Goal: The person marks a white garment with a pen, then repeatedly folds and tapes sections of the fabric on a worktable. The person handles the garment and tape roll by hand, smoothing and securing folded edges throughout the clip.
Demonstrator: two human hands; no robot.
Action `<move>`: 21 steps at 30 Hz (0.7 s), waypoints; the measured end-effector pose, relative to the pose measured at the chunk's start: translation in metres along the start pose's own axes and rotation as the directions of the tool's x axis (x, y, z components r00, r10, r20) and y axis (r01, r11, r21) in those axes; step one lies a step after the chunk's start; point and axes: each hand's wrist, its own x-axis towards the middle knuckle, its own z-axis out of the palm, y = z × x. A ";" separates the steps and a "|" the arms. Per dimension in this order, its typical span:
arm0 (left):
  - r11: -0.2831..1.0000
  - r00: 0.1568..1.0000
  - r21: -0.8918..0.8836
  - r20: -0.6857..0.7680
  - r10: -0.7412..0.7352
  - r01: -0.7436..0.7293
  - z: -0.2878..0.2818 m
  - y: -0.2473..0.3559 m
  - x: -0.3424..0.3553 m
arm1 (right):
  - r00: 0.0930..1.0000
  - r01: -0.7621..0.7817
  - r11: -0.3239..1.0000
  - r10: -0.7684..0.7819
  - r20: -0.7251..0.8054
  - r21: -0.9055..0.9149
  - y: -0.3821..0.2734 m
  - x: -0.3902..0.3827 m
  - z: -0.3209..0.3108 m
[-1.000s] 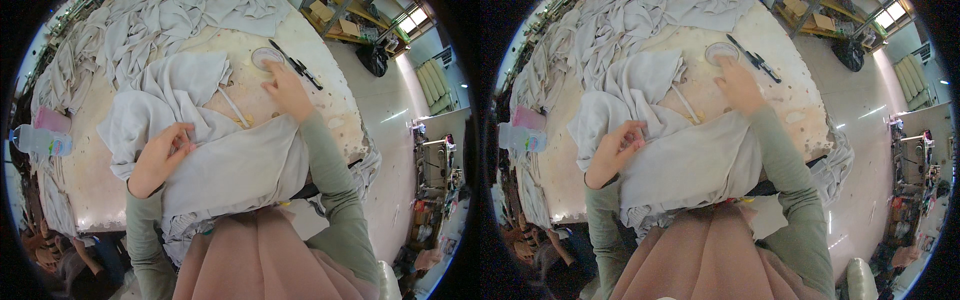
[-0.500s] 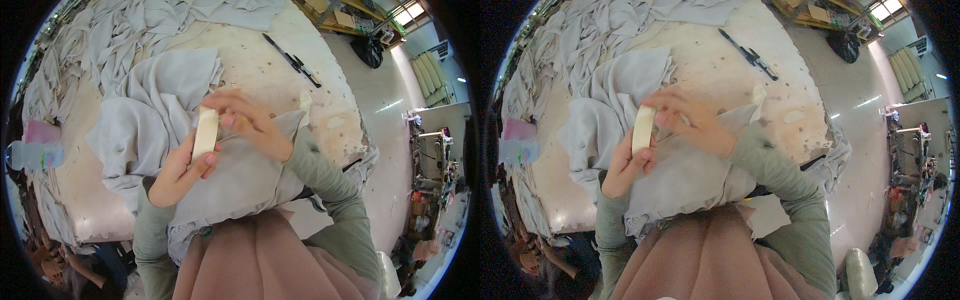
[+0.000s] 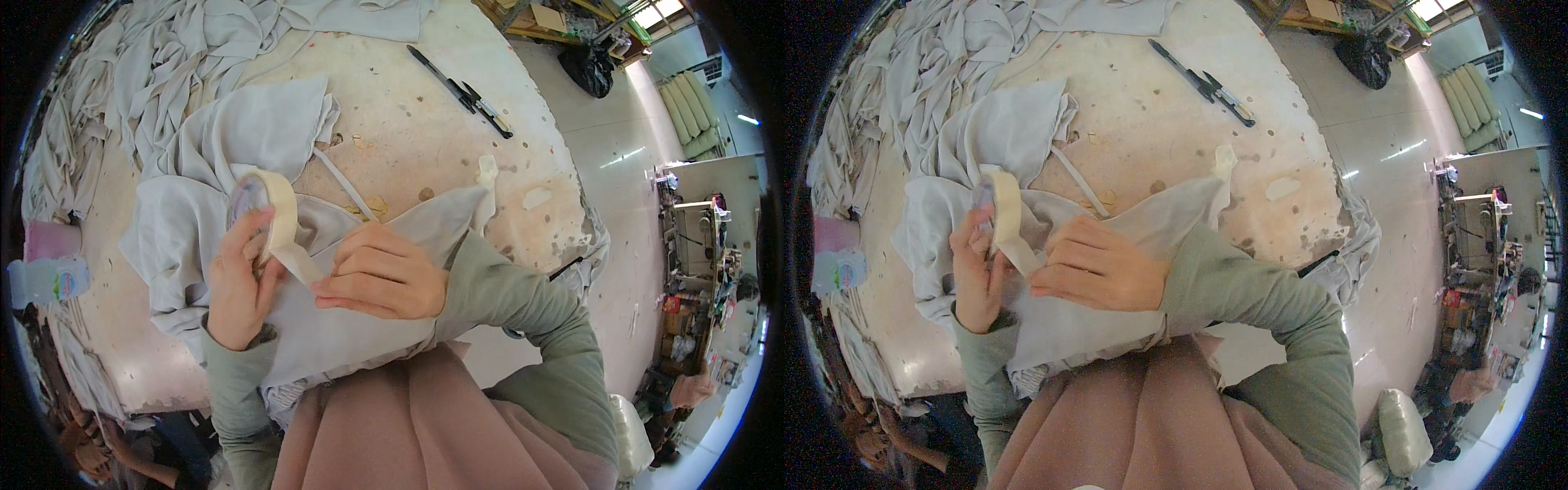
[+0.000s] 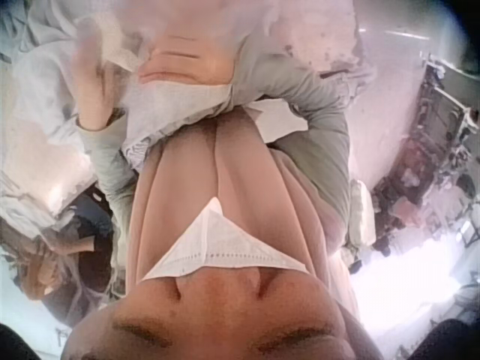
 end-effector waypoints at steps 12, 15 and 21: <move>0.887 0.882 -0.114 0.108 0.458 -0.447 -0.004 0.036 -0.006 | 0.753 -0.483 0.862 0.500 -0.429 0.157 0.057 0.029 -0.069; 0.921 0.946 -0.382 0.267 0.184 -0.071 -0.002 0.030 -0.014 | 0.962 -0.271 0.905 0.243 -0.123 -0.329 0.053 0.028 -0.066; 0.611 0.912 -0.687 0.203 -0.358 0.393 0.010 0.027 0.002 | 0.841 -0.529 0.715 0.367 0.399 0.458 0.033 0.021 -0.036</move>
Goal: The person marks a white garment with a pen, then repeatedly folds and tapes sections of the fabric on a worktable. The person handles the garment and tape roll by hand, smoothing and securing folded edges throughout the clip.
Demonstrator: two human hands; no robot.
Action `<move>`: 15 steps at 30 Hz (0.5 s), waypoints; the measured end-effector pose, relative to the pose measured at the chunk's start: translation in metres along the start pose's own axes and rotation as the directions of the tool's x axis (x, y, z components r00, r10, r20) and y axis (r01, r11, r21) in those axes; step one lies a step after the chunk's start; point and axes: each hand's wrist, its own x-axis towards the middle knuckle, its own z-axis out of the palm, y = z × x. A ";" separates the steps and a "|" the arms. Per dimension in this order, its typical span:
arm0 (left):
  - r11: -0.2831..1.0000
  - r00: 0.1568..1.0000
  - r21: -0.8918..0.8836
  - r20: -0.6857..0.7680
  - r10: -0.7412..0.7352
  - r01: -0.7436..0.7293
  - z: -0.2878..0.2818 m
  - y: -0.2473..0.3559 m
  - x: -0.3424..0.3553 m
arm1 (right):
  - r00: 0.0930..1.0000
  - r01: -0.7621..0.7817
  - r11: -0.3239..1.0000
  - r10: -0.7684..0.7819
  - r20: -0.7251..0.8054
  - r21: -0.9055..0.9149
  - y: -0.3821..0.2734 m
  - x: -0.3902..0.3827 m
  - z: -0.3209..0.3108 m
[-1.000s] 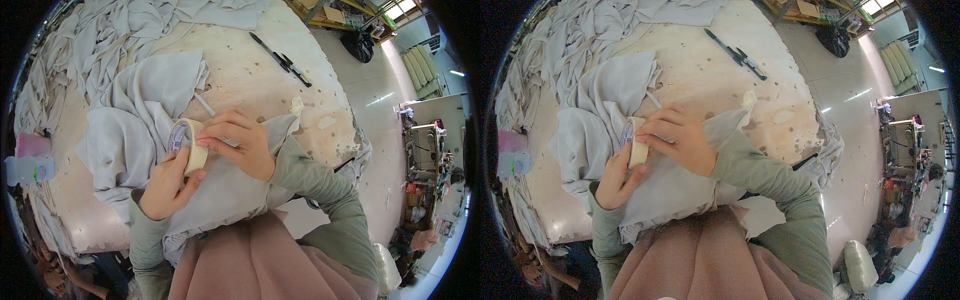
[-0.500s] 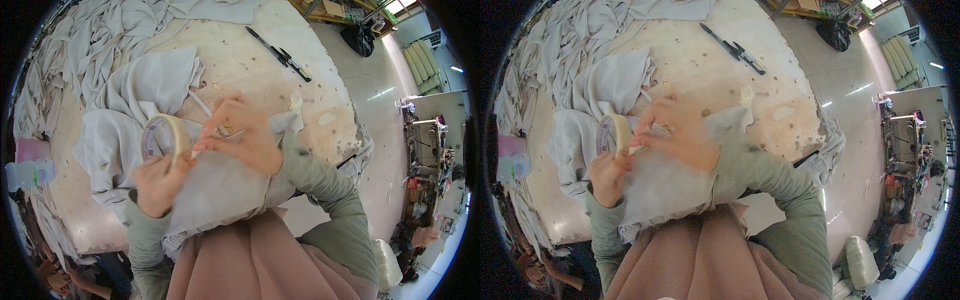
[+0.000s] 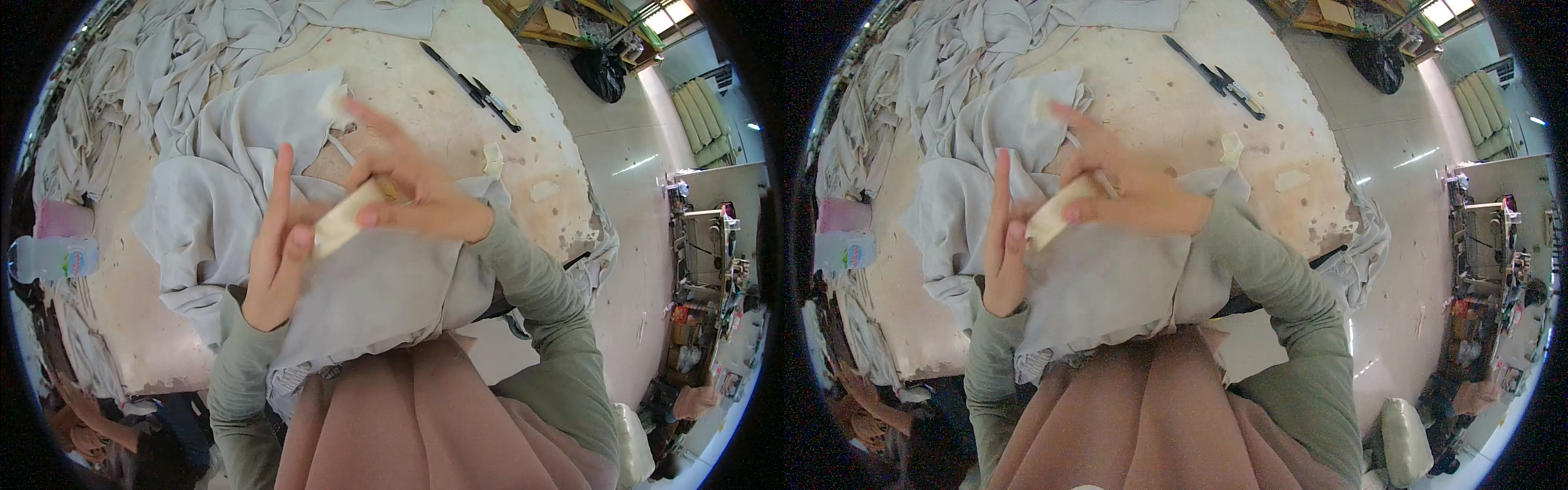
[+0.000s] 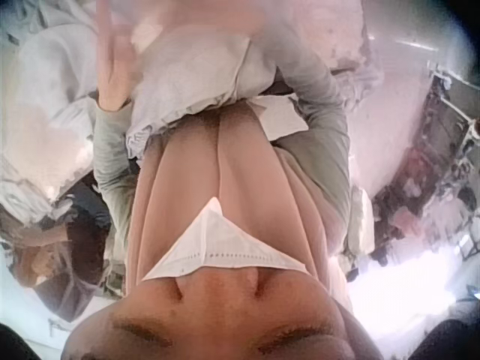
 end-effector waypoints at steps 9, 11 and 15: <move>0.659 0.944 0.683 0.296 0.146 -0.316 0.030 -0.018 0.024 | 0.919 -0.275 0.520 -0.103 -0.380 -0.808 0.017 -0.001 -0.059; 0.689 0.962 0.672 0.222 0.161 -0.271 0.036 -0.028 0.026 | 0.911 -0.145 0.367 -0.313 -0.269 -0.919 0.015 -0.002 -0.058; 0.936 0.976 0.352 0.204 -0.079 0.003 0.032 -0.036 0.034 | 0.972 0.048 0.763 -0.185 -0.146 -0.645 -0.007 -0.007 -0.060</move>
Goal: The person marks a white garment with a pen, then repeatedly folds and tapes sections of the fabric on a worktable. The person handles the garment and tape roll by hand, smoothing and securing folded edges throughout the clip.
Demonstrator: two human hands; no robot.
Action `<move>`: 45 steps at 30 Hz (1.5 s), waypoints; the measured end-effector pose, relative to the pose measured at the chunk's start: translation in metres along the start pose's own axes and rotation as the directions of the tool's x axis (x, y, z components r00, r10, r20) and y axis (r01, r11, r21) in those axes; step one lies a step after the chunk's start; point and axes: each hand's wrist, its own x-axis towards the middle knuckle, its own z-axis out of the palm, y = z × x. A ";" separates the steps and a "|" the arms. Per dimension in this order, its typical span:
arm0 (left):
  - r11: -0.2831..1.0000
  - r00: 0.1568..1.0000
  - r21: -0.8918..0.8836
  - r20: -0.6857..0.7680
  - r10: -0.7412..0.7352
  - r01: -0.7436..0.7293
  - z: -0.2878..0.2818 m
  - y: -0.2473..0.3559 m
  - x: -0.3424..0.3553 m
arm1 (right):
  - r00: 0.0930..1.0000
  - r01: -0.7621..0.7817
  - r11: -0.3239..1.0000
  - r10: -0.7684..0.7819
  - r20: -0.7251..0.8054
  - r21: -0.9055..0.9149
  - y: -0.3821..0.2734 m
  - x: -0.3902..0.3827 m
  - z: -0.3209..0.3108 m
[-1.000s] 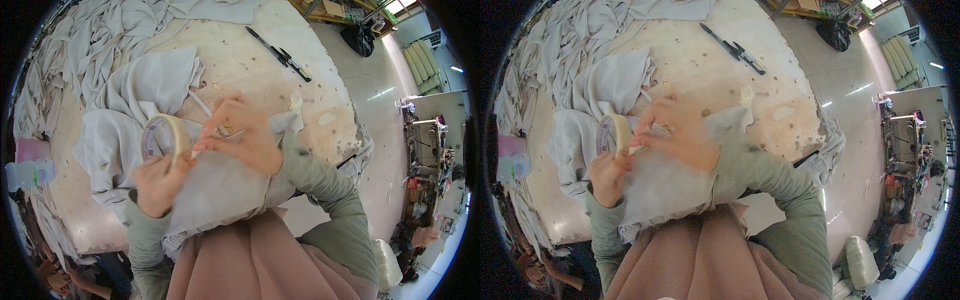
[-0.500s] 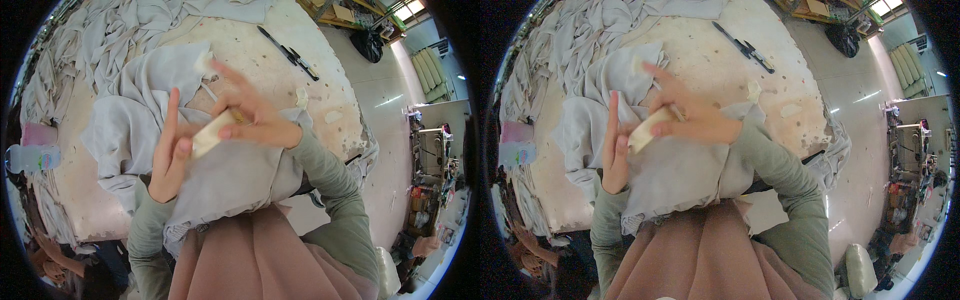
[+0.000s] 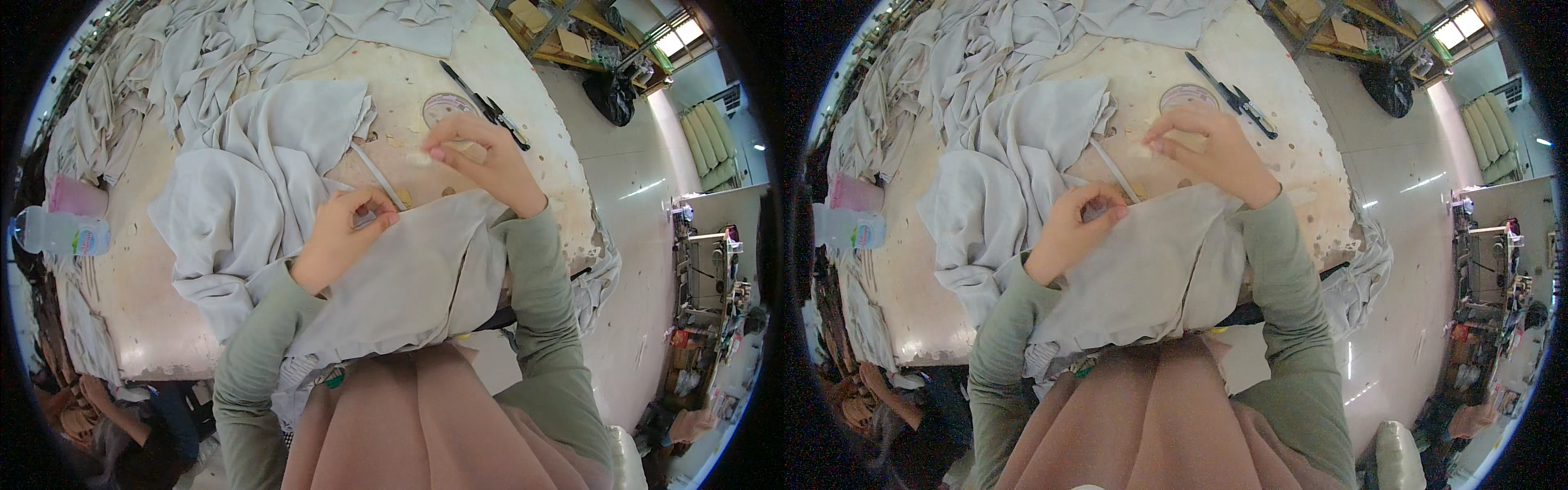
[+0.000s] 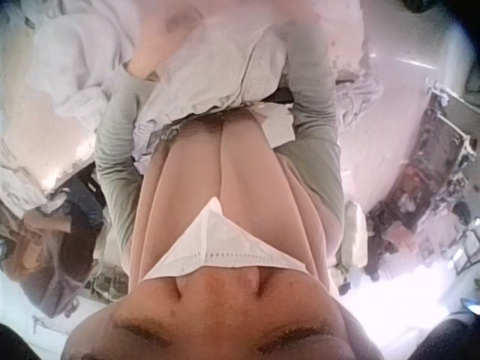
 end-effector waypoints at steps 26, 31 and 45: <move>0.947 0.990 -0.290 0.010 -0.144 0.140 -0.007 0.008 -0.006 | 0.930 -0.350 0.923 0.322 0.177 0.159 -0.038 -0.008 0.042; 0.926 0.972 -0.312 -0.028 -0.232 0.212 -0.009 0.015 -0.009 | 0.967 -0.252 0.954 0.244 0.071 0.160 -0.032 -0.008 0.040; 0.953 0.957 -0.169 0.189 -0.219 0.252 -0.062 0.017 -0.015 | 0.930 -0.298 0.953 0.278 0.241 0.049 -0.037 -0.002 0.006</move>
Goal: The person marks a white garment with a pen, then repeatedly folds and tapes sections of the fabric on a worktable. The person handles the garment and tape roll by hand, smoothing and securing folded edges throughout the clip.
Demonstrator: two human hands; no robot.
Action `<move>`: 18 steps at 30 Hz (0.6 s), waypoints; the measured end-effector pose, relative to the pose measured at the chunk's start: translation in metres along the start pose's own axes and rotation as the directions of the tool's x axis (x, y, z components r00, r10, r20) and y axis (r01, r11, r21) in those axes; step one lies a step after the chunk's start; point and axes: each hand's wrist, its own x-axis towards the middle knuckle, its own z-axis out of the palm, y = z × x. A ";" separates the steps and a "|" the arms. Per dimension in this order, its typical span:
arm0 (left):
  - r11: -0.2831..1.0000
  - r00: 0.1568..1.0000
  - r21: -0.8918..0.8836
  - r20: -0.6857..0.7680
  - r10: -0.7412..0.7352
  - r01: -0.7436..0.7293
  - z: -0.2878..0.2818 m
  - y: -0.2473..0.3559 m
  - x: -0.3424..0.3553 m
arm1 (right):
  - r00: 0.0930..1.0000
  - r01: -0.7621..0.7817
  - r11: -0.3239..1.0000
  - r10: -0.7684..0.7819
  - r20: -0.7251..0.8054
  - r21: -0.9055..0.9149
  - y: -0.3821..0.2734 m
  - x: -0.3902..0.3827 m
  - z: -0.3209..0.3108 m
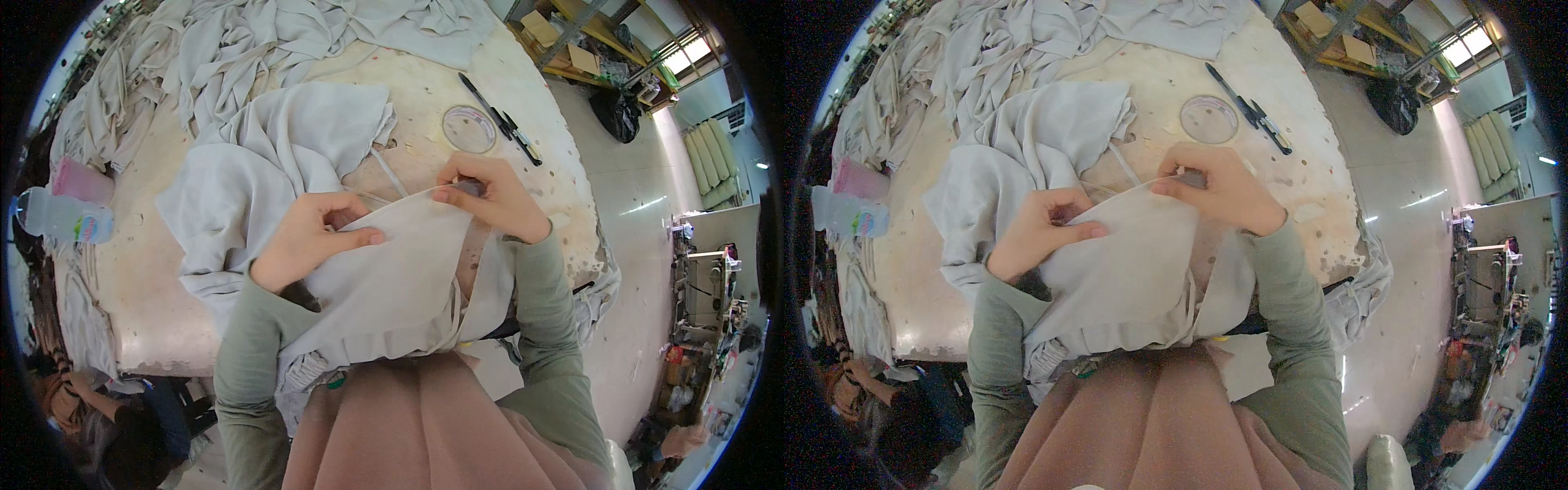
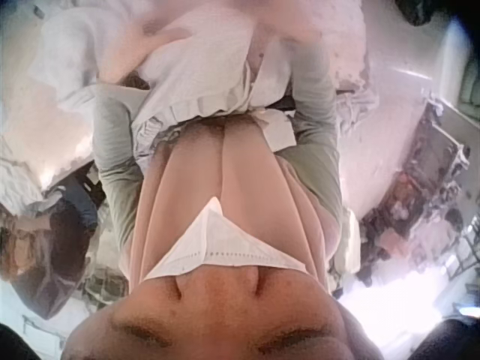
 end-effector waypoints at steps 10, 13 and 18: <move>0.982 0.982 -0.169 0.179 -0.058 0.089 -0.035 -0.012 -0.030 | 0.995 -0.070 0.998 0.071 0.067 -0.004 0.004 -0.001 -0.013; 0.987 0.990 -0.128 0.113 -0.082 0.096 -0.038 -0.017 -0.041 | 0.996 -0.016 0.989 0.028 0.079 -0.150 0.011 0.002 -0.012; 0.968 0.925 0.232 -0.337 0.175 -0.099 -0.030 -0.023 -0.071 | 0.970 -0.144 0.933 0.066 -0.235 -0.331 0.031 0.000 -0.003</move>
